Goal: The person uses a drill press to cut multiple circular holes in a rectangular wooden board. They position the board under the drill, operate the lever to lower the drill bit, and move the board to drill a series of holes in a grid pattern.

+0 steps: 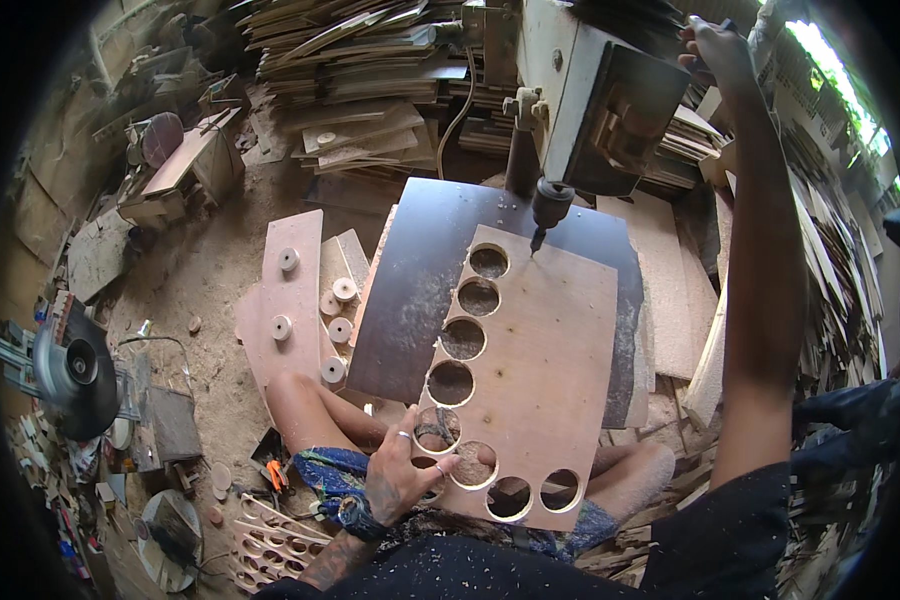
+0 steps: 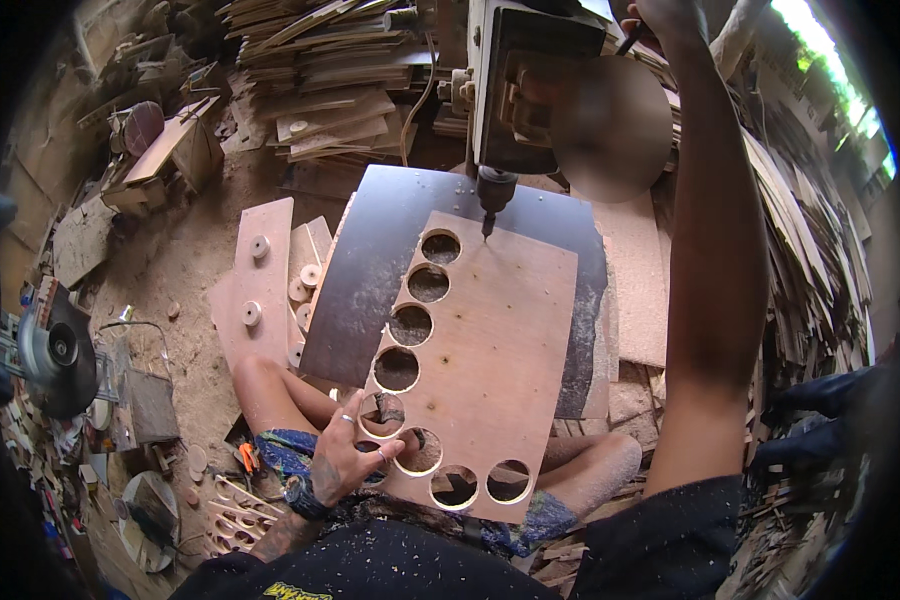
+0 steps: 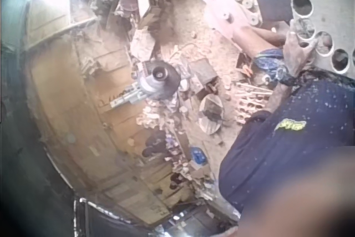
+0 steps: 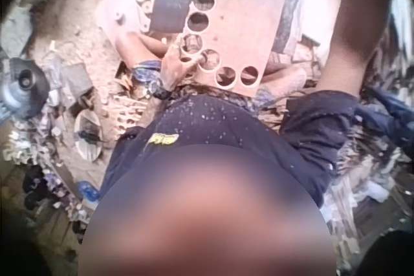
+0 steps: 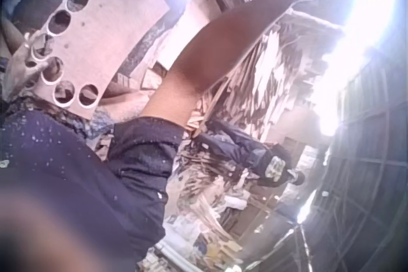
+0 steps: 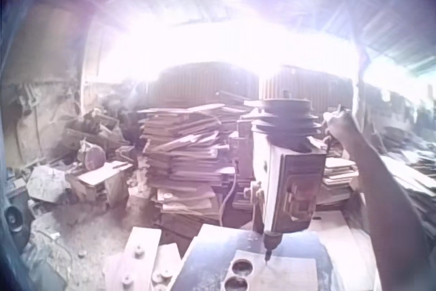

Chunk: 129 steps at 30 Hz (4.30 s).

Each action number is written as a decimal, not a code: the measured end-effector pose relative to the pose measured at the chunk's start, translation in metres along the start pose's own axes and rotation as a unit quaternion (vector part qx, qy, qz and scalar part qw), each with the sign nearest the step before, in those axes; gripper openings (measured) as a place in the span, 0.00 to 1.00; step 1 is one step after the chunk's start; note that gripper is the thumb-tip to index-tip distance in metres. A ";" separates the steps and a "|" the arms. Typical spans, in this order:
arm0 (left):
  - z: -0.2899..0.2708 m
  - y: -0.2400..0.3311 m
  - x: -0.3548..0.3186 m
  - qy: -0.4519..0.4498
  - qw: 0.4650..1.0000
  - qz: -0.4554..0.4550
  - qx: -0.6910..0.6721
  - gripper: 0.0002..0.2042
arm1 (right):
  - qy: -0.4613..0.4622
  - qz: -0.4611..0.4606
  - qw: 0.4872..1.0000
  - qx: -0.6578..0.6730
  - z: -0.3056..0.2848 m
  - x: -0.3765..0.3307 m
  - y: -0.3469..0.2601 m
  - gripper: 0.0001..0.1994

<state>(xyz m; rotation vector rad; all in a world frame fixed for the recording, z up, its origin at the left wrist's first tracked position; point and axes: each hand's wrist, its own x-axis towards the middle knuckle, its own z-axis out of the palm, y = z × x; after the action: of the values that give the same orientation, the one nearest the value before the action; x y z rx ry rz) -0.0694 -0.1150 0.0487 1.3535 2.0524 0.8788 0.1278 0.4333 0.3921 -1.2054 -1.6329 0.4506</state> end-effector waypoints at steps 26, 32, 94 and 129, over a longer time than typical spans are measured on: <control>0.034 0.029 0.047 -0.030 0.897 0.305 0.320 0.28 | 0.198 -0.092 0.965 0.146 -0.008 -0.246 0.026 0.14; 0.030 0.029 0.052 -0.049 0.904 0.312 0.287 0.29 | 0.202 -0.098 0.960 0.165 -0.002 -0.262 0.038 0.15; -0.050 -0.027 0.012 0.019 0.975 0.090 0.201 0.37 | -0.096 0.079 0.991 -0.059 0.005 0.006 -0.022 0.19; -0.043 -0.016 0.035 -0.040 0.959 0.163 0.228 0.37 | -0.035 0.038 0.997 -0.059 0.007 0.096 0.043 0.19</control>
<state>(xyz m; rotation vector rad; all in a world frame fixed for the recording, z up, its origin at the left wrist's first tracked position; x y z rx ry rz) -0.1222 -0.0968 0.0623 1.9816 2.0813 0.4722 0.1438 0.5370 0.4046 -1.3569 -1.6971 0.4533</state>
